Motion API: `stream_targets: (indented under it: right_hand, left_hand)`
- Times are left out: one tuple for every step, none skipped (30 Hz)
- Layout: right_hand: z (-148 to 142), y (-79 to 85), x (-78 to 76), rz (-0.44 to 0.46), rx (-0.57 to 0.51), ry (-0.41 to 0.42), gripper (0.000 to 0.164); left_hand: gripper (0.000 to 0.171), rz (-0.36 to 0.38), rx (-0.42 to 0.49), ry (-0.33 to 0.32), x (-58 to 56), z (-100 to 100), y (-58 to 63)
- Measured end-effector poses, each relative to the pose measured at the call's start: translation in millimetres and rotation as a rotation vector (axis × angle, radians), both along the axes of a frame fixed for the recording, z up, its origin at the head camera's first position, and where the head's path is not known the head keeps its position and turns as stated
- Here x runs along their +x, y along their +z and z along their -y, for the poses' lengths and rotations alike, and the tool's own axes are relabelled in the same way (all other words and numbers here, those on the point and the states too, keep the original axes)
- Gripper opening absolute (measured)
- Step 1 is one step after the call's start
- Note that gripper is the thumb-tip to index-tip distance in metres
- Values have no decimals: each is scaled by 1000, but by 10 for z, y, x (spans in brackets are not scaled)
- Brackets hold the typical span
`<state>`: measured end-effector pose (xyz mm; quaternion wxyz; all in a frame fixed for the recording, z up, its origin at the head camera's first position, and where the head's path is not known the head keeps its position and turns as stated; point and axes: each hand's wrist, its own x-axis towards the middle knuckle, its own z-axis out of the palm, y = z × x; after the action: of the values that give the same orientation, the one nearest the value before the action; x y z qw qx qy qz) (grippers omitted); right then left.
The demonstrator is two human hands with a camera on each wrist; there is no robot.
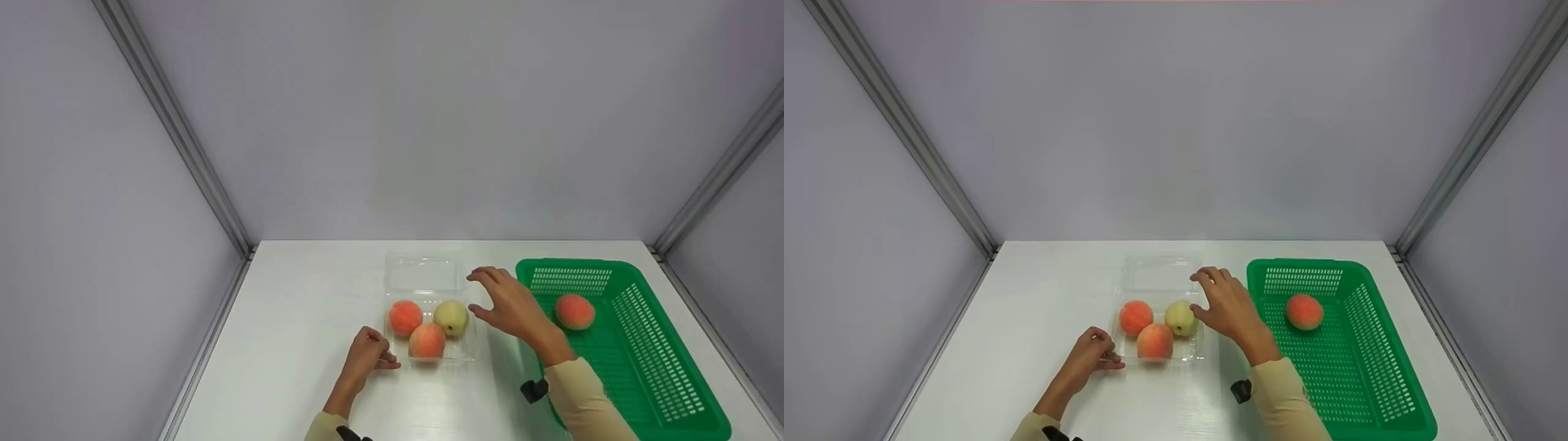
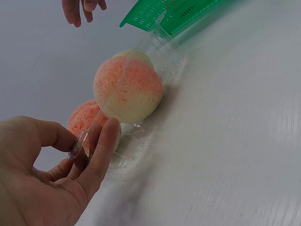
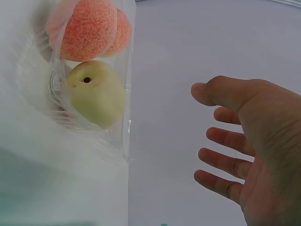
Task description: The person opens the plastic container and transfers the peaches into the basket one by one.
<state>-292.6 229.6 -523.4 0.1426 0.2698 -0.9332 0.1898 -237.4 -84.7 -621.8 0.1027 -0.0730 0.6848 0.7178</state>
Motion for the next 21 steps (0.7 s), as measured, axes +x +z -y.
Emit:
stream_targets:
  right_hand:
    - [10, -15, 2, -5, 0, 1, 54]
    - [21, -27, 4, -7, 0, 4, 54]
    - [31, -37, 6, -6, 0, 5, 54]
    - [41, -48, 9, -6, -2, 6, 53]
    - [52, -58, 10, -4, -1, 6, 53]
    - [63, -68, 12, 0, -1, 5, 53]
    - [75, -75, 14, 4, -3, 5, 53]
    - [86, -79, 14, 17, -4, 3, 53]
    - [97, -85, 16, 30, -4, 0, 53]
    - [108, -93, 17, 42, -6, -1, 53]
    - [119, -99, 18, 56, -5, -2, 53]
    - [130, -105, 20, 66, -6, -1, 53]
    - [139, -110, 20, 75, -5, 0, 53]
    - [148, -118, 20, 83, -4, 2, 53]
    - [159, -129, 20, 87, -6, 6, 53]
    - [168, -138, 20, 88, -6, 11, 53]
    - [178, -146, 20, 86, -6, 18, 53]
    - [187, -155, 18, 86, -7, 22, 53]
    - [197, -163, 16, 89, -7, 25, 53]
    - [207, -169, 15, 96, -7, 28, 54]
    - [217, -176, 13, 101, -5, 29, 54]
  left_hand:
    - [18, 1, -1, 0, -1, 1, -1]
    - [18, 3, 0, -1, -3, 1, -3]
    - [19, 4, 0, -2, -3, 1, -6]
    - [19, 4, -1, -4, -1, 0, -4]
    - [19, 2, -2, -6, 0, 0, -3]
    - [20, 0, -3, -6, 2, 2, -3]
    - [20, -2, -5, -6, 4, 2, -2]
    - [20, -2, -6, -5, 5, 3, 0]
    - [19, -2, -7, -4, 6, 3, 0]
    - [19, -2, -10, -3, 6, 4, 4]
    - [19, -4, -14, -3, 6, 5, 4]
    - [19, -4, -16, -3, 7, 7, 7]
    - [19, -5, -17, -4, 7, 9, 8]
    - [19, -6, -18, -5, 5, 11, 4]
    - [19, -7, -20, -5, 6, 11, 5]
    - [20, -7, -19, -4, 7, 10, 7]
    - [20, -5, -17, -3, 9, 9, 8]
    - [20, -3, -16, -1, 10, 8, 6]
    - [20, -2, -15, 1, 9, 8, 1]
    - [20, 1, -15, 3, 7, 6, -5]
    - [20, 3, -14, 5, 7, 5, -6]
